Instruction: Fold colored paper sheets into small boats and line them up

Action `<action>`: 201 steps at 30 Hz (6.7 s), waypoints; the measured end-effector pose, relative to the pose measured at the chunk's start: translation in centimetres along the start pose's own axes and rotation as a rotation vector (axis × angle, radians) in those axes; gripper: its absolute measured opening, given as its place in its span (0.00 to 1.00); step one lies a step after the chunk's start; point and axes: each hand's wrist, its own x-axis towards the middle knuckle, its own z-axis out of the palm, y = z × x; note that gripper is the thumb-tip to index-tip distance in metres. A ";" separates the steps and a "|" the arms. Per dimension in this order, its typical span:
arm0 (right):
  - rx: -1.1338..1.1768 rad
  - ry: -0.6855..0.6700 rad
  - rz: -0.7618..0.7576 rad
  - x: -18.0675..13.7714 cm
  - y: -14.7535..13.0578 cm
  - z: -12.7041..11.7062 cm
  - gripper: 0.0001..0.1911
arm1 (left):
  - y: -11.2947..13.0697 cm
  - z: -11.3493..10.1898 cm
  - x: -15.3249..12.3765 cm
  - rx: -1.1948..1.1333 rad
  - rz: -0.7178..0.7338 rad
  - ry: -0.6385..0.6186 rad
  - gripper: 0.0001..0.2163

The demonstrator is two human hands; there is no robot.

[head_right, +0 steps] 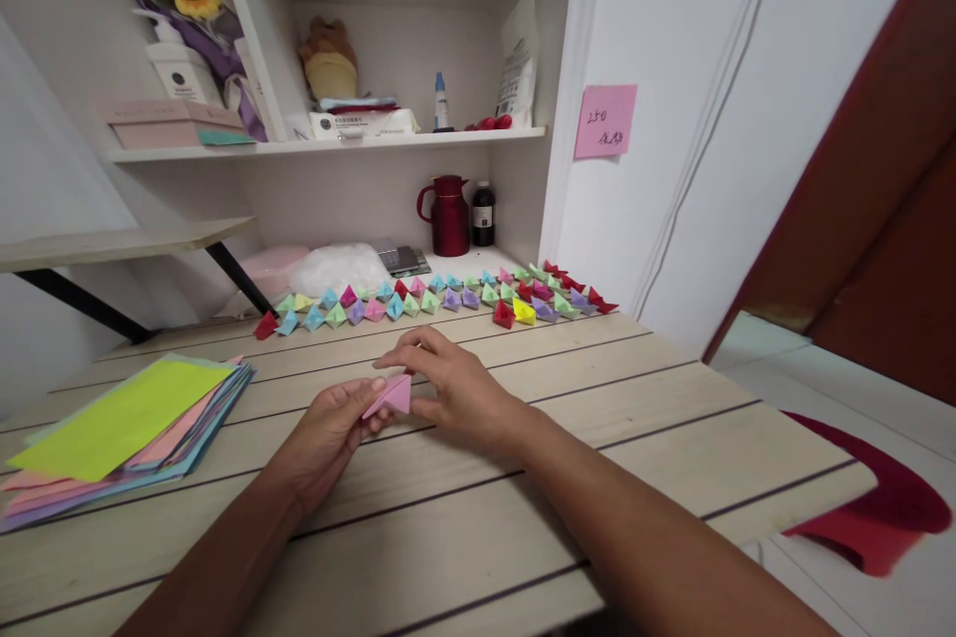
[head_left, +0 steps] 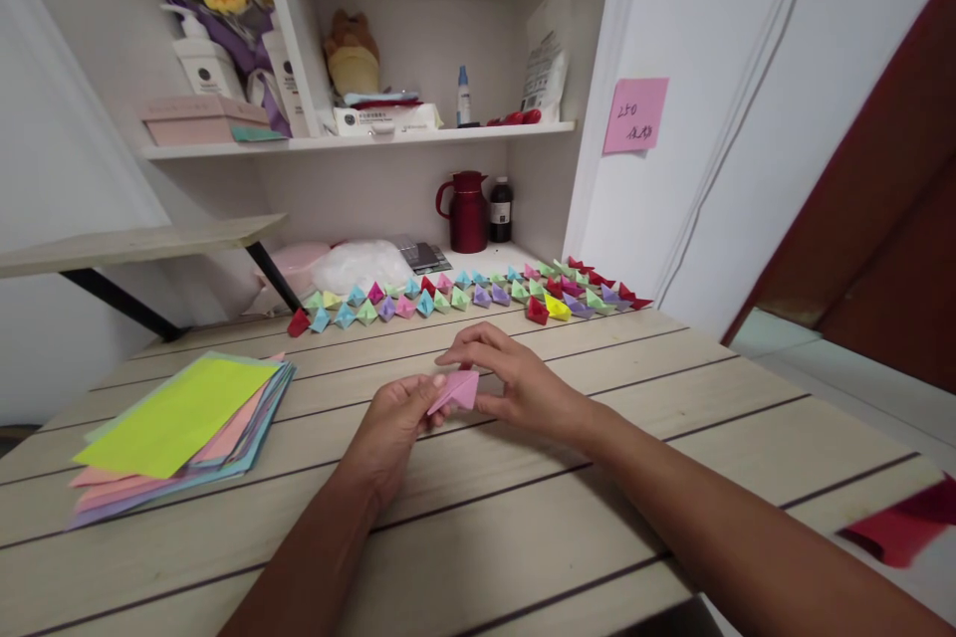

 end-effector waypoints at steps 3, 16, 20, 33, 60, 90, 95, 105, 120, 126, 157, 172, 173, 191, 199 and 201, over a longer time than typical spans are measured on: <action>-0.001 -0.064 -0.003 -0.1 -0.2 0.0 0.35 | 0.0 0.0 0.0 -0.006 0.010 0.022 0.13; 0.081 0.137 0.180 0.2 -0.2 0.3 0.04 | -0.3 0.0 0.2 0.024 0.035 0.073 0.15; 0.500 0.209 0.534 0.4 0.4 1.4 0.14 | -0.8 -0.3 0.7 -0.085 0.092 0.219 0.17; 0.742 0.297 0.657 0.7 -0.2 3.2 0.19 | -0.9 0.9 0.6 0.327 0.195 0.173 0.11; 0.548 0.177 0.647 0.7 0.2 0.3 0.18 | 0.2 0.0 0.2 0.590 0.427 0.247 0.07; 0.883 0.194 0.613 0.5 -0.3 2.4 0.22 | -0.8 0.4 0.1 0.129 0.119 0.144 0.12; 1.004 0.096 0.504 0.5 -0.2 2.3 0.24 | -0.6 -0.1 0.3 -0.034 0.050 -0.065 0.16; 1.068 -0.038 0.442 0.4 -1.5 1.4 0.19 | -0.6 -0.4 0.3 -0.132 0.017 -0.162 0.16; 1.014 -0.046 0.452 0.4 -1.4 1.7 0.17 | -0.3 0.0 0.5 -0.135 0.009 -0.130 0.15; 1.066 -0.071 0.462 0.4 -1.7 1.5 0.19 | -0.5 -0.2 0.6 -0.142 0.013 -0.151 0.12; 0.137 0.307 0.320 0.5 1.9 2.3 0.19 | 0.8 3.6 2.5 -0.436 -0.262 0.217 0.07; -0.225 0.198 0.348 0.6 3.0 2.7 0.25 | -1.6 3.6 2.7 -0.447 -0.065 0.304 0.06; -0.224 0.199 0.366 0.6 3.0 2.6 0.26 | -1.6 3.6 2.8 -0.441 -0.055 0.302 0.06; 0.730 0.216 0.731 0.6 2.3 2.1 0.17 | -2.2 1.8 4.2 -0.238 0.182 0.394 0.12; 0.607 0.142 0.715 0.6 2.3 1.9 0.19 | -1.9 1.8 4.2 -0.206 0.189 0.409 0.12; 0.585 0.154 0.730 0.6 2.5 2.1 0.17 | -1.9 2.0 4.1 -0.198 0.183 0.404 0.12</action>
